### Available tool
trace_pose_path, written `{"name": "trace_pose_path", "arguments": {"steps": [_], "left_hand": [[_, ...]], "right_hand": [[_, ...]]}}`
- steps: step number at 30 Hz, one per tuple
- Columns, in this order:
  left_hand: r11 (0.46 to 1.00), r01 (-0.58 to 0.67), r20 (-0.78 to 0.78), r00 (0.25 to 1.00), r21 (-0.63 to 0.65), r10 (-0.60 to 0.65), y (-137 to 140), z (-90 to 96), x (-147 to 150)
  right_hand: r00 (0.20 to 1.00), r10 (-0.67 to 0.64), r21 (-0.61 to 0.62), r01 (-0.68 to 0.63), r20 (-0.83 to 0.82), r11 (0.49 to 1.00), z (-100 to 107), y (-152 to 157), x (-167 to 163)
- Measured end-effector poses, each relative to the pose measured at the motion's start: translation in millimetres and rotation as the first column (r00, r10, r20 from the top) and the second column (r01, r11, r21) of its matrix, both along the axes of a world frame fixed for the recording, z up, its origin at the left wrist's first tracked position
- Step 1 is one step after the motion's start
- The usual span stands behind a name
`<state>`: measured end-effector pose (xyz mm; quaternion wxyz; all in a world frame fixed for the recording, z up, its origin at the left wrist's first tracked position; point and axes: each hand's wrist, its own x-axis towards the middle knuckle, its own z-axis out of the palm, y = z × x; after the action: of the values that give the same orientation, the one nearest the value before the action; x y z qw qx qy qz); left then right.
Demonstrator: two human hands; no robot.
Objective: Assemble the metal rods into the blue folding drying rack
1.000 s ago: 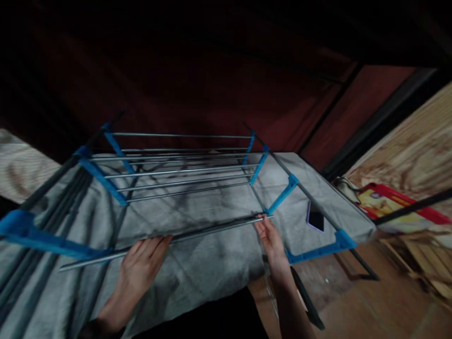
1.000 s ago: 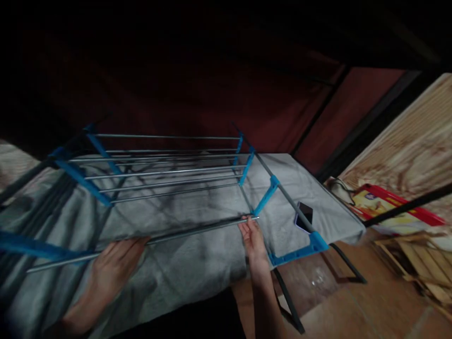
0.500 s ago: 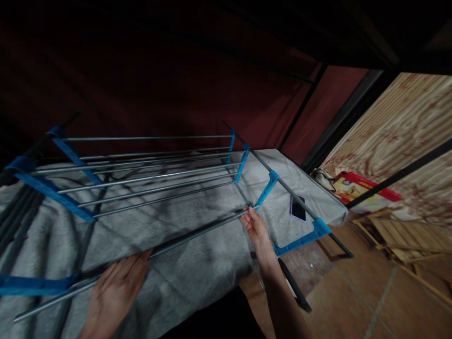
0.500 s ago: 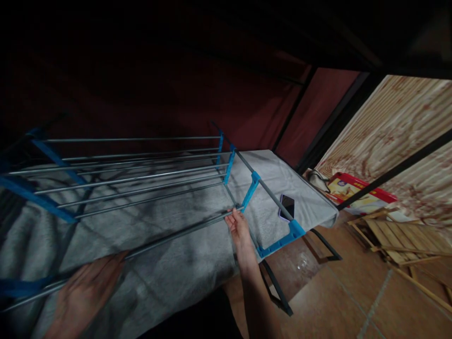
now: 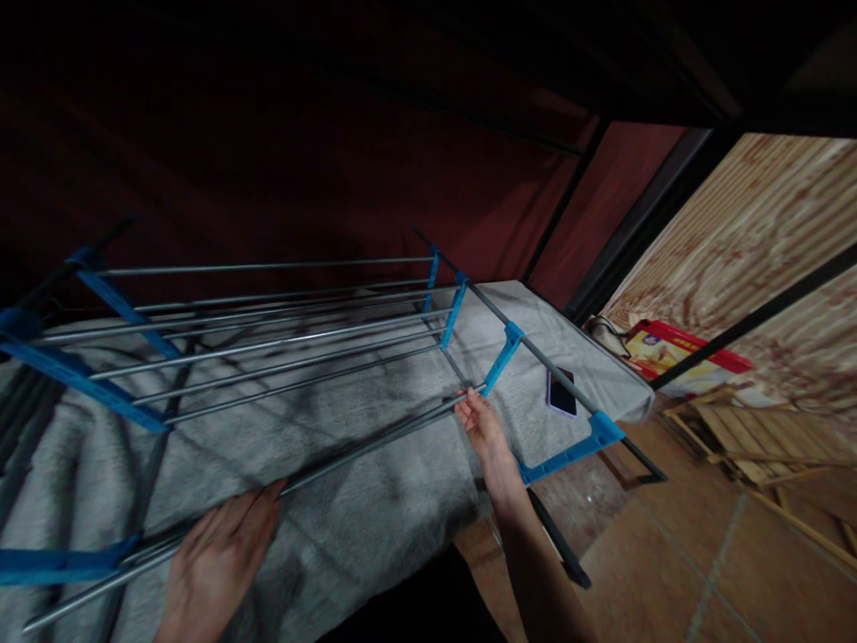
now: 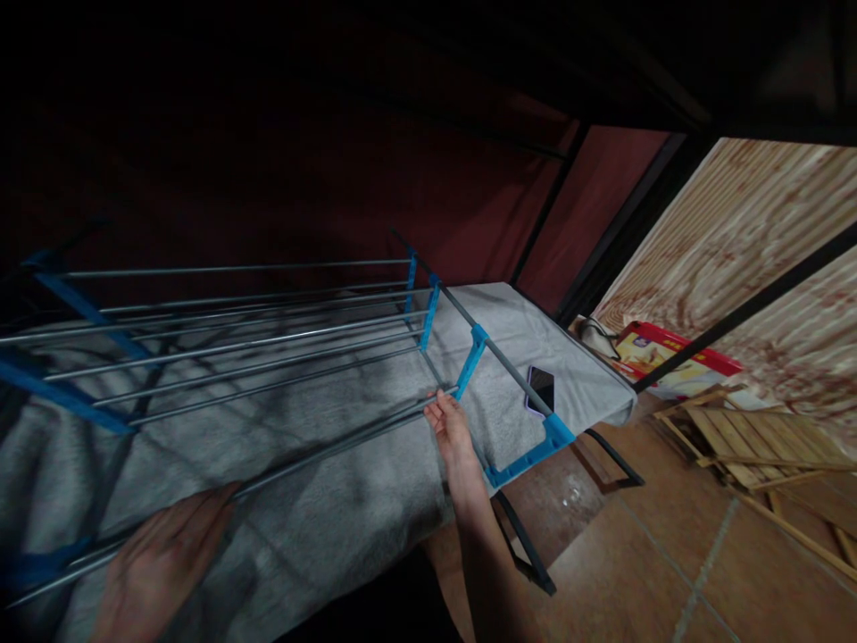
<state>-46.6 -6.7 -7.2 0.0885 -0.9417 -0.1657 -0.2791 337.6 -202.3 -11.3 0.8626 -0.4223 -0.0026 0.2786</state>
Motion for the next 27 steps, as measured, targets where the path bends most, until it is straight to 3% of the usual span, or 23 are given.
{"name": "trace_pose_path", "arguments": {"steps": [14, 22, 27], "left_hand": [[1.0, -0.002, 0.053, 0.999, -0.016, 0.002, -1.5, -2.1, 8.2], [0.998, -0.008, 0.041, 0.999, 0.057, 0.006, -2.2, -1.2, 10.8], [1.0, -0.014, 0.029, 0.999, 0.001, 0.014, -3.0, -5.9, 8.3]], "right_hand": [[1.0, 0.006, -0.021, -0.006, 0.012, 1.0, 2.7, 0.1, 3.6], [0.999, -0.017, -0.019, 0.016, -0.041, 1.0, 4.1, 1.1, 5.1], [0.997, -0.032, -0.006, 0.032, -0.072, 0.999, 2.4, 0.8, 4.6]]}}
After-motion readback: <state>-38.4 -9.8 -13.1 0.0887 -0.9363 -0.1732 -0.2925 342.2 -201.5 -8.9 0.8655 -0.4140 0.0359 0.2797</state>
